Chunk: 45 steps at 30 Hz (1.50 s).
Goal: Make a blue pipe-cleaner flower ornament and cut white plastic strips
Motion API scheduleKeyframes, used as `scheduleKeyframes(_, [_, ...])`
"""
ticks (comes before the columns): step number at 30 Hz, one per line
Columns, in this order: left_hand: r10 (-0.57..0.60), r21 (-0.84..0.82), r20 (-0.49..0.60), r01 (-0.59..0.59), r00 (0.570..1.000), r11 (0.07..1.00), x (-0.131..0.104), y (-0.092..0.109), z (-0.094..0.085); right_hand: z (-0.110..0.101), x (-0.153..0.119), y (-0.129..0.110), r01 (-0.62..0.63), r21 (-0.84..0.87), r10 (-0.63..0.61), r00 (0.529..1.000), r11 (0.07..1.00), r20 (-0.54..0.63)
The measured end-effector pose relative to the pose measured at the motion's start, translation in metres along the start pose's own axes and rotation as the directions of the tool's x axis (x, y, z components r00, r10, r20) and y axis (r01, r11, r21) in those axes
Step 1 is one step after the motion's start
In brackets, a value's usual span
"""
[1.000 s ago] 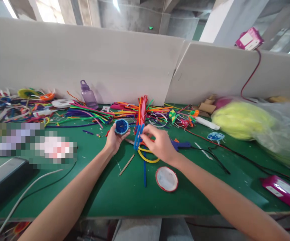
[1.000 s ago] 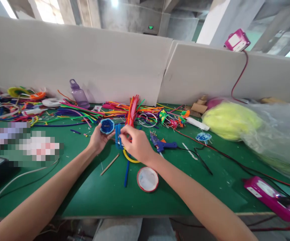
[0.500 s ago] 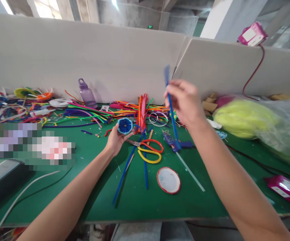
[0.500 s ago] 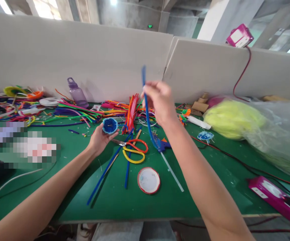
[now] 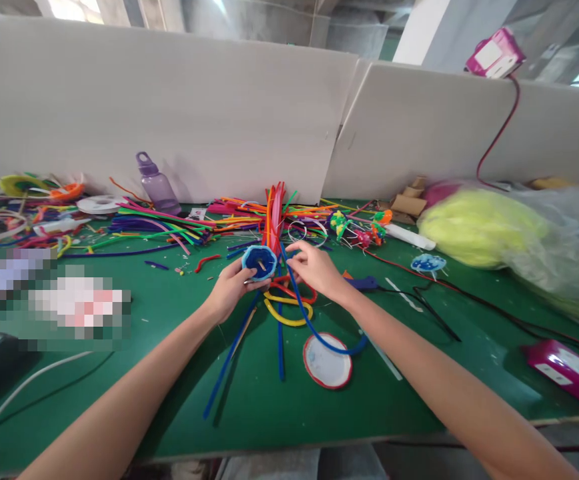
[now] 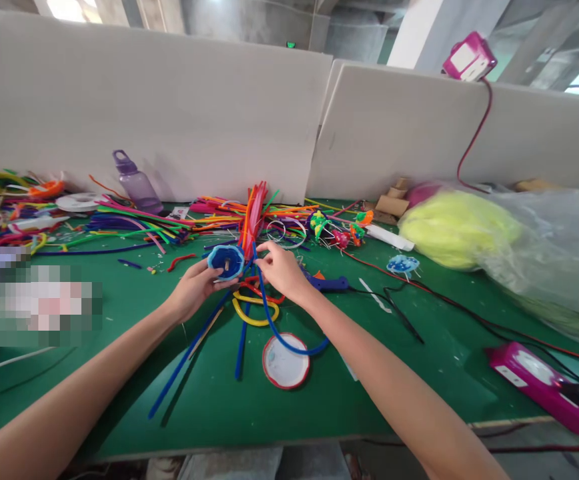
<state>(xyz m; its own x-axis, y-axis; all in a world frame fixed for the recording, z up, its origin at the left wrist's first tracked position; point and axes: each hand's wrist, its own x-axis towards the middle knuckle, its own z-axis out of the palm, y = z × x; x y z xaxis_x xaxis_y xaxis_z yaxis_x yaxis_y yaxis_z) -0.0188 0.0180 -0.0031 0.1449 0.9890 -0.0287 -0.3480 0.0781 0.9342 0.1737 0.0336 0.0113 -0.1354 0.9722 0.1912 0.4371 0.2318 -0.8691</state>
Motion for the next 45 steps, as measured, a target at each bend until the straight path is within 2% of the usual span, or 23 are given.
scheduleKeyframes(3, [0.0,0.065,0.007,0.0,1.0,0.998,-0.002,0.0,0.001,-0.032,-0.008,-0.004,0.157,-0.3,-0.169,0.985,0.941,-0.014])
scheduleKeyframes(5, [0.002,0.108,0.021,-0.004,1.0,0.994,-0.003,0.0,0.001,-0.057,-0.014,-0.003,0.176,-0.46,-0.213,0.977,0.87,-0.028])
scheduleKeyframes(7, [0.015,0.168,0.039,-0.021,0.999,0.986,-0.004,0.0,0.002,-0.08,-0.022,0.003,0.168,-0.571,-0.189,0.982,0.803,0.024])
scheduleKeyframes(10, [0.03,0.269,0.055,-0.044,0.998,0.962,-0.005,0.0,0.003,-0.105,-0.034,0.022,0.193,-0.689,-0.049,0.973,0.699,0.224])
scheduleKeyframes(12, [0.046,0.317,0.056,-0.061,0.997,0.946,-0.005,-0.001,0.004,-0.112,-0.042,0.037,0.216,-0.731,0.013,0.956,0.648,0.294])
scheduleKeyframes(18, [0.1,0.372,-0.01,-0.089,0.995,0.924,-0.004,-0.001,0.005,-0.11,-0.048,0.063,0.17,-0.744,0.085,0.953,0.646,0.291])
scheduleKeyframes(23, [0.095,0.405,-0.021,-0.079,0.995,0.911,-0.006,0.0,0.004,-0.118,-0.042,0.071,0.221,-0.648,0.036,0.933,0.729,0.359])
scheduleKeyframes(25, [0.105,0.467,0.001,-0.093,0.995,0.879,-0.006,0.0,0.003,-0.122,-0.042,0.07,0.197,-0.605,0.019,0.943,0.772,0.332])
scheduleKeyframes(27, [0.109,0.523,0.038,-0.113,0.993,0.845,-0.007,-0.001,0.002,-0.125,-0.043,0.064,0.133,-0.537,0.005,0.969,0.833,0.248])
scheduleKeyframes(29, [0.107,0.552,0.067,-0.126,0.992,0.824,-0.006,-0.003,0.001,-0.126,-0.044,0.053,0.095,-0.371,-0.036,0.986,0.924,0.162])
scheduleKeyframes(31, [0.099,0.557,0.077,-0.125,0.992,0.821,-0.005,-0.005,0.0,-0.124,-0.045,0.04,0.113,-0.07,-0.105,0.988,0.991,0.112])
scheduleKeyframes(33, [0.09,0.554,0.072,-0.115,0.993,0.825,-0.005,-0.006,-0.001,-0.119,-0.047,0.029,0.099,0.216,-0.125,0.986,0.971,0.109])
scheduleKeyframes(37, [0.082,0.525,0.077,-0.111,0.994,0.844,-0.006,-0.008,0.0,-0.099,-0.056,0.018,0.0,0.499,-0.145,0.957,0.867,0.251])
scheduleKeyframes(41, [0.111,0.494,0.069,-0.13,0.991,0.86,-0.008,-0.009,0.001,-0.081,-0.065,0.021,-0.143,0.539,-0.127,0.893,0.83,0.432])
scheduleKeyframes(45, [0.103,0.499,0.066,-0.122,0.993,0.858,-0.009,-0.009,0.002,-0.076,-0.069,0.023,-0.183,0.539,-0.132,0.859,0.822,0.494])
